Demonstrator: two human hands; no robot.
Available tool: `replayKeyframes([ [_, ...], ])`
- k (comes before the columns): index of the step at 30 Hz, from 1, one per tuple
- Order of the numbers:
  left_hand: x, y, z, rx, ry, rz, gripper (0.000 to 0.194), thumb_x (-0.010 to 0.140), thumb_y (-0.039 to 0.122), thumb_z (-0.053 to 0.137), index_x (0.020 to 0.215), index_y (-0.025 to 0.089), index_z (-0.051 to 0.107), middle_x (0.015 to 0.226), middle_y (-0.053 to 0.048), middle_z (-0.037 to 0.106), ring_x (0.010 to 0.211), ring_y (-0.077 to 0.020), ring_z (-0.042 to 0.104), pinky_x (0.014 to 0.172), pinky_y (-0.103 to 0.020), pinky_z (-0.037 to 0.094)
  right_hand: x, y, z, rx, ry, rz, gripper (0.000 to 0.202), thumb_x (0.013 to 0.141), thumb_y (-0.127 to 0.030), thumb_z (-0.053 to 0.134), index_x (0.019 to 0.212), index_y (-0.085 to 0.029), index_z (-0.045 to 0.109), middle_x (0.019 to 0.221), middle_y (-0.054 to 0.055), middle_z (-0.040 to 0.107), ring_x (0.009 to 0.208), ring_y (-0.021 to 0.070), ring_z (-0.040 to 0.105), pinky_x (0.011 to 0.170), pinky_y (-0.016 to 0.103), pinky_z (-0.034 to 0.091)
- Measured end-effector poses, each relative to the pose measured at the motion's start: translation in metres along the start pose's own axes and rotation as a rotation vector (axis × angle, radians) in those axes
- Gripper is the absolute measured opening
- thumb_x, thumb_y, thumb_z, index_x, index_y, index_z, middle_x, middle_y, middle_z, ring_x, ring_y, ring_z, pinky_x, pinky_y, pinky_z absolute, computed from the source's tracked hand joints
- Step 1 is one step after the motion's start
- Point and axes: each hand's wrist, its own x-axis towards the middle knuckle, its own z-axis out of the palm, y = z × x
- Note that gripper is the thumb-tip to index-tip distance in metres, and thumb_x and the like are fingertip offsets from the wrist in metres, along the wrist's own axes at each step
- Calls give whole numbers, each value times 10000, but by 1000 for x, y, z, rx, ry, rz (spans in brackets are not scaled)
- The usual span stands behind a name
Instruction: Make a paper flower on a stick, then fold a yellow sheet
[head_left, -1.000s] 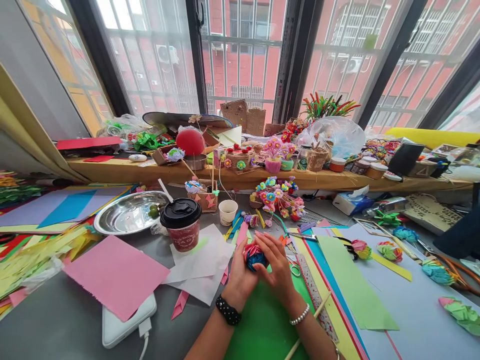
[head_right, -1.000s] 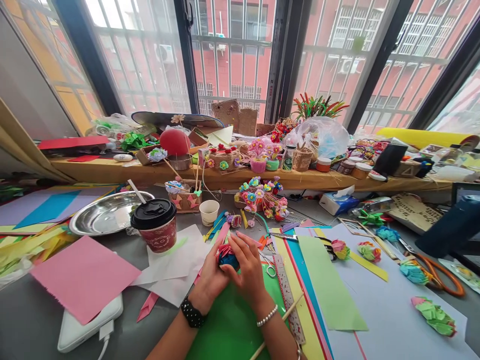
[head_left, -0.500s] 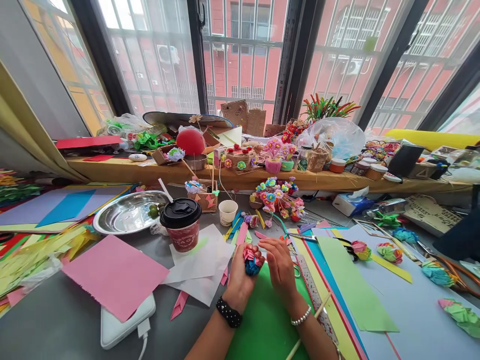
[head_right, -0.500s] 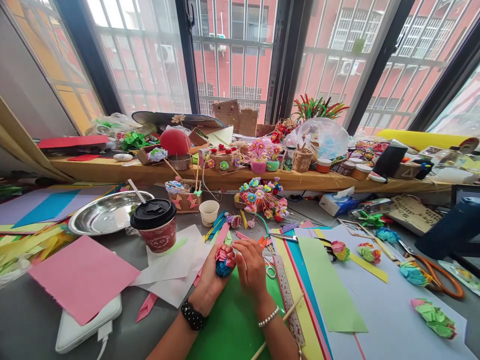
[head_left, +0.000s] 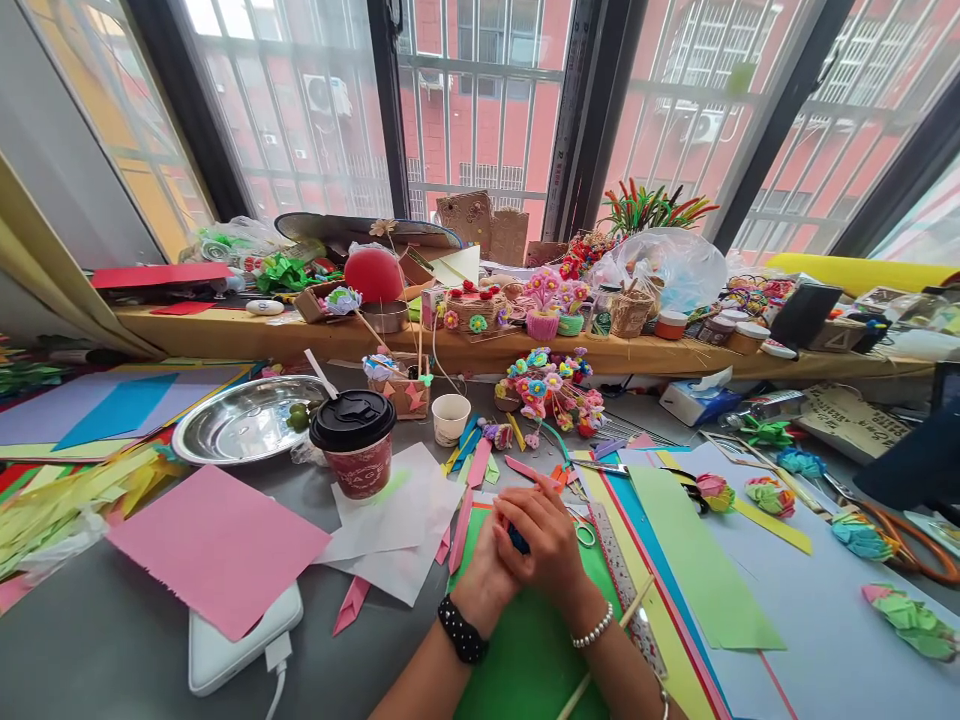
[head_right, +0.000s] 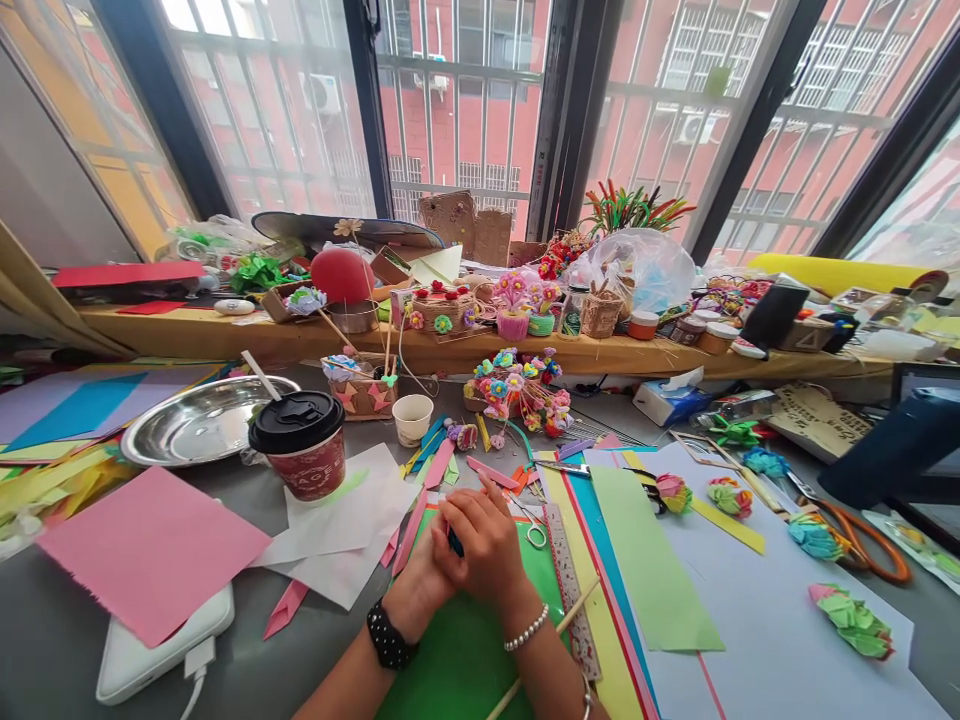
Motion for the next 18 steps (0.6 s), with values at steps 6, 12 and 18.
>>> replayKeyframes([
  [6, 3, 2, -2, -64, -133, -111, 286, 827, 265, 348, 944, 148, 581, 734, -81, 622, 748, -184, 610, 721, -318, 498, 2, -3, 6, 116, -20, 122, 99, 769, -218, 511, 694, -190, 570, 703, 42, 621, 690, 163, 560, 632, 305, 468],
  [12, -1, 8, -6, -76, -164, -130, 373, 817, 382, 363, 933, 95, 570, 818, -108, 615, 881, -232, 584, 810, -355, 460, 3, -1, 3, 192, -55, 178, 150, 691, -288, 605, 800, -186, 585, 803, 60, 624, 764, 193, 552, 689, 334, 452],
  [18, -11, 11, 4, 12, -210, -217, 390, 814, 383, 361, 1016, 107, 548, 881, -123, 621, 964, -242, 553, 852, -351, 428, 3, 1, 0, 210, 24, 345, 57, 751, -184, 513, 709, -185, 552, 733, 38, 588, 716, 165, 535, 673, 307, 433],
])
